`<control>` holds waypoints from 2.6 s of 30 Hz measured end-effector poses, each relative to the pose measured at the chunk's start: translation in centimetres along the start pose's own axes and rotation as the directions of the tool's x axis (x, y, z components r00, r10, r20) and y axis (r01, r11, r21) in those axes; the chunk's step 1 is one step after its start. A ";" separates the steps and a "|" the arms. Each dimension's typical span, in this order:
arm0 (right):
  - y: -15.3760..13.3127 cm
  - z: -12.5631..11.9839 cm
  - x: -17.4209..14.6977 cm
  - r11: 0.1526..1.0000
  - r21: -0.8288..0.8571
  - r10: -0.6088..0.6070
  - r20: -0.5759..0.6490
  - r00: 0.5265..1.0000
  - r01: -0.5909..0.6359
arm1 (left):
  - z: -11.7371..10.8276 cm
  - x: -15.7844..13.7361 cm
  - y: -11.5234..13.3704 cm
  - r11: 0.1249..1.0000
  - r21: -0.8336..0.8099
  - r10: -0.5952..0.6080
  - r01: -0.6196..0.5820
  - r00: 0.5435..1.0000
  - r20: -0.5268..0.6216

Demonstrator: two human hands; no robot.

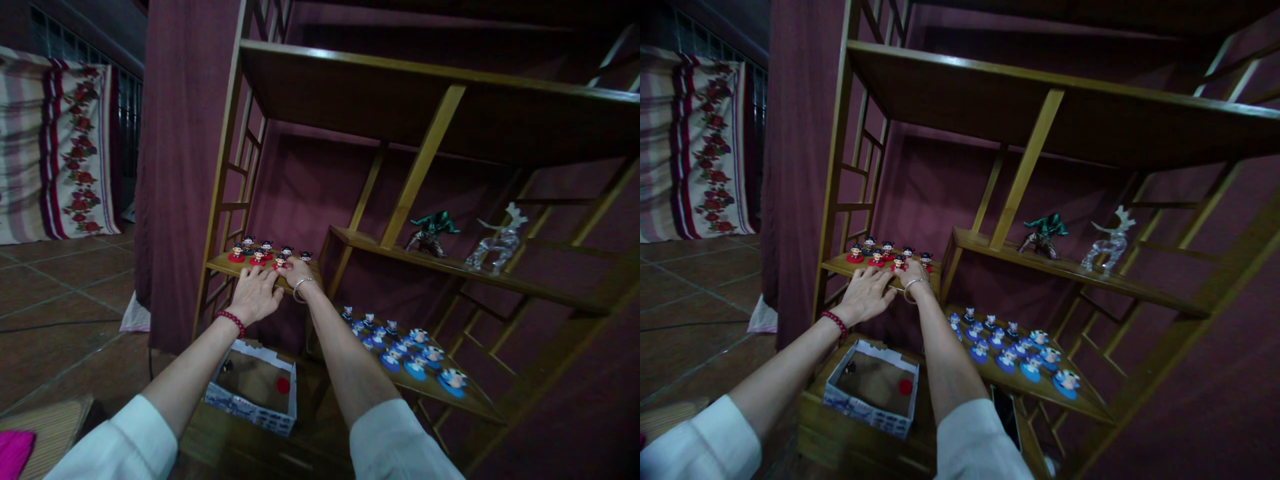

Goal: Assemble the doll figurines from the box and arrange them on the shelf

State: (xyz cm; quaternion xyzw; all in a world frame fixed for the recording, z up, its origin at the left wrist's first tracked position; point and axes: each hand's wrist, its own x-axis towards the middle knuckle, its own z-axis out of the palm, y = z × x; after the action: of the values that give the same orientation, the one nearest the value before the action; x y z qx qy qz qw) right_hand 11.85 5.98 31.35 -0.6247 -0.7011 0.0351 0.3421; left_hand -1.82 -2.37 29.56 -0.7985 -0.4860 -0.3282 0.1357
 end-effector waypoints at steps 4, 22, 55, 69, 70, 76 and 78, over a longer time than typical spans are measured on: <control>-0.4 -0.3 -0.2 1.000 -0.012 -0.009 0.013 1.000 0.010 | 0.3 -0.2 0.0 1.000 -0.003 0.009 -0.009 1.000 -0.023; -1.5 -1.1 -1.0 0.995 -0.089 0.044 0.027 0.999 -0.041 | 0.2 0.3 -0.1 0.999 -0.044 -0.002 0.003 1.000 0.020; -1.3 -0.9 -1.1 0.998 -0.014 0.061 -0.021 0.998 -0.061 | 0.6 0.2 -0.3 0.999 -0.044 0.000 0.000 1.000 -0.010; -2.0 -1.3 -2.0 0.990 -0.131 0.049 -0.040 0.998 -0.054 | 1.2 -0.4 -0.4 0.999 0.017 0.040 -0.038 0.995 -0.095; -2.1 -1.3 -2.2 0.987 -0.149 0.042 -0.063 0.997 -0.052 | 1.2 -0.5 -0.4 0.999 0.018 0.041 -0.039 0.995 -0.095; -2.7 -1.3 -4.7 0.960 -0.279 -0.073 -0.216 0.974 0.010 | 2.0 -1.0 -0.4 0.998 0.036 0.046 -0.042 0.990 -0.134; -2.7 -1.2 -5.4 0.958 -0.279 -0.132 -0.236 0.963 0.063 | 2.3 -1.3 -0.3 0.999 0.035 0.040 -0.035 0.987 -0.153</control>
State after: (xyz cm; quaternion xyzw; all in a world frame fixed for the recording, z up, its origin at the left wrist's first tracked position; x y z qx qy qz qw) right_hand 10.10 0.08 31.18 -0.6291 -0.6804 -0.1569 0.3417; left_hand -1.57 -1.84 26.96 -0.7775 -0.4643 -0.3783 0.1919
